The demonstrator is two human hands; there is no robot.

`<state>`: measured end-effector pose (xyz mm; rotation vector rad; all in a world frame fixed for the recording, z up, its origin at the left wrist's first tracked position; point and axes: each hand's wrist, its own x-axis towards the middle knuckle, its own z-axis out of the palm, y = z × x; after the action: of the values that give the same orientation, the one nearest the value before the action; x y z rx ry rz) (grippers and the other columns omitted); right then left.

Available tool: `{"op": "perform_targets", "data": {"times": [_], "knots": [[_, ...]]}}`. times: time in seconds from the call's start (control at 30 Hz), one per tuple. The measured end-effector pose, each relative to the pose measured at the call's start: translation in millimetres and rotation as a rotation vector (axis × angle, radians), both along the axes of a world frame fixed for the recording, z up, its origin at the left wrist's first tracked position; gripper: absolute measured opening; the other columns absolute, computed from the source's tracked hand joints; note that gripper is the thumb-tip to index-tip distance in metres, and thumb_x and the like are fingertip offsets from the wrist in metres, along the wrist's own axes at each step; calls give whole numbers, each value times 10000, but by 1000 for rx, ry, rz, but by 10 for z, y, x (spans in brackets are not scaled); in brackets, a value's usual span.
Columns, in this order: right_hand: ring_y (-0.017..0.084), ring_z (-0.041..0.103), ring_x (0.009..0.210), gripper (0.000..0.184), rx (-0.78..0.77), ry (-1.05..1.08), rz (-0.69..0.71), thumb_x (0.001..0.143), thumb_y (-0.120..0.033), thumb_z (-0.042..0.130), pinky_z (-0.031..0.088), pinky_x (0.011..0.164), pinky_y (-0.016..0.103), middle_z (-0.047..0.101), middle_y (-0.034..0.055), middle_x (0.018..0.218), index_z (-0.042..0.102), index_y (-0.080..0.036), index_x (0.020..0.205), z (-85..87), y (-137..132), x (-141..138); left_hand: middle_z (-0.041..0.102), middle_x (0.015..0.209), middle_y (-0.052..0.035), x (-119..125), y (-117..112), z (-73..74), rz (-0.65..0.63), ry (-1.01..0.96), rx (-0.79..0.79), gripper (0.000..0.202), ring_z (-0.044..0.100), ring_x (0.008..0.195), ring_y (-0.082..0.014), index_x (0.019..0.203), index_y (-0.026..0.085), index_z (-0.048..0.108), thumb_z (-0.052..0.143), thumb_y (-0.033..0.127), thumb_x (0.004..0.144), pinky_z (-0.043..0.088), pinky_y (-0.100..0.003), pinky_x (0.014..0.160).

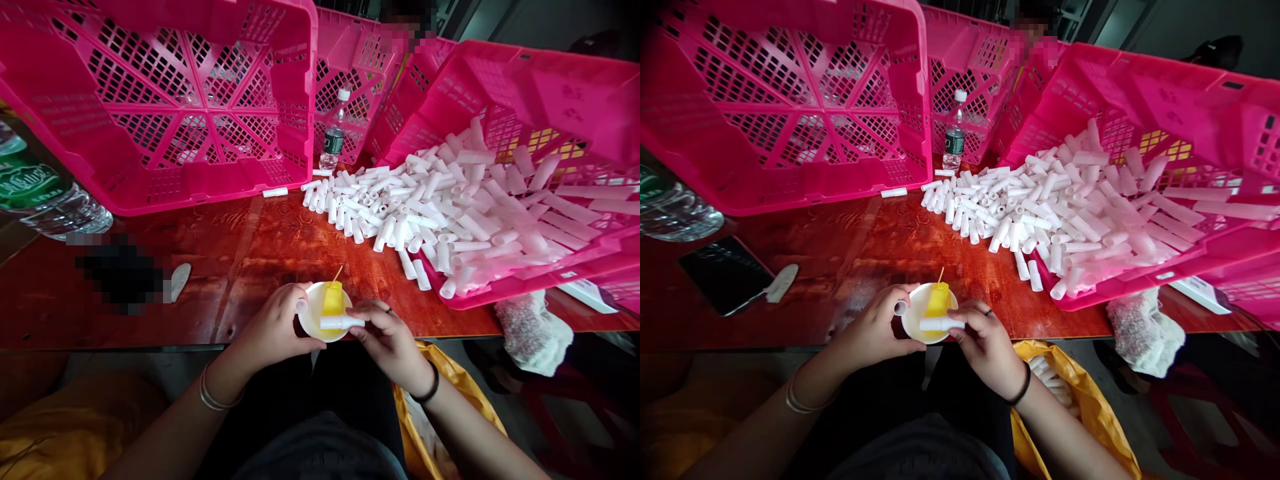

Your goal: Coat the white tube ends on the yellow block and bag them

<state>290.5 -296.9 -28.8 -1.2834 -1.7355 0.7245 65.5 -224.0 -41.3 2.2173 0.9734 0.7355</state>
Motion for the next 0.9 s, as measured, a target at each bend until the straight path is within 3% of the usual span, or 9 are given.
{"op": "perform_targets", "data": {"times": [0.1, 0.23, 0.33, 0.43, 0.53, 0.6, 0.7, 0.8, 0.9], "knots": [[222, 569, 1015, 206, 171, -160, 37, 899, -179, 521, 525, 834, 380, 559, 101, 1039, 634, -237, 1061, 10, -8, 11, 519, 1276, -127, 1, 1, 15, 11, 1, -4, 664, 494, 1192, -311, 1051, 215, 442, 842, 367, 543, 426, -479, 989], [201, 623, 898, 226, 55, -98, -14, 893, -232, 564, 558, 760, 345, 610, 84, 985, 557, -228, 1119, 6, -27, -4, 520, 1276, -130, -2, 1, 22, 10, -3, -17, 674, 493, 1194, -314, 1073, 217, 438, 835, 375, 551, 423, -488, 991], [204, 627, 894, 147, 146, -194, -33, 904, -187, 534, 557, 750, 342, 626, 81, 947, 592, -215, 1036, -21, -30, 16, 523, 1265, -128, 1, 4, 13, 1, -2, 3, 667, 499, 1183, -308, 1058, 217, 434, 837, 373, 550, 428, -473, 987], [236, 612, 967, 183, 349, -374, 101, 884, -121, 521, 544, 802, 395, 625, 79, 1018, 627, -233, 983, -66, 3, 79, 525, 1268, -120, 0, 10, 22, -8, 17, 45, 637, 495, 1182, -308, 1036, 223, 436, 826, 396, 563, 418, -476, 995], [229, 617, 969, 207, 389, -328, 168, 872, -97, 530, 530, 838, 413, 635, 66, 1050, 619, -249, 980, -80, 56, 98, 472, 1311, -165, -40, 11, 82, -16, 48, 106, 644, 426, 1245, -345, 1052, 197, 431, 792, 471, 595, 392, -498, 1014], [217, 620, 956, 175, 283, -115, 76, 879, -136, 548, 539, 813, 389, 633, 80, 1039, 591, -235, 1017, -39, 82, 50, 465, 1294, -187, -86, 1, 157, 27, 61, 118, 487, 440, 1237, -328, 1083, 170, 429, 662, 447, 757, 414, -472, 995], [168, 632, 766, 133, -4, 288, -58, 901, -286, 563, 555, 660, 303, 640, 58, 861, 566, -209, 1009, 100, 89, -69, 583, 1116, -126, -141, -30, 300, 75, 125, 100, 209, 579, 1050, -239, 1103, 173, 462, 389, 252, 924, 482, -382, 902], [129, 591, 615, 247, -246, 499, -23, 866, -417, 602, 526, 555, 253, 609, 14, 708, 586, -191, 964, 274, 81, -146, 628, 1058, -92, -144, -68, 434, 8, 196, 228, 254, 596, 984, -232, 1130, 187, 508, 369, 186, 917, 492, -366, 872], [109, 555, 541, 337, -417, 520, 9, 816, -489, 634, 492, 497, 234, 576, -8, 648, 591, -173, 924, 412, 75, -147, 644, 1055, -97, -116, -102, 527, -28, 291, 453, 307, 590, 964, -249, 1172, 179, 526, 384, 127, 905, 480, -396, 867]]}}
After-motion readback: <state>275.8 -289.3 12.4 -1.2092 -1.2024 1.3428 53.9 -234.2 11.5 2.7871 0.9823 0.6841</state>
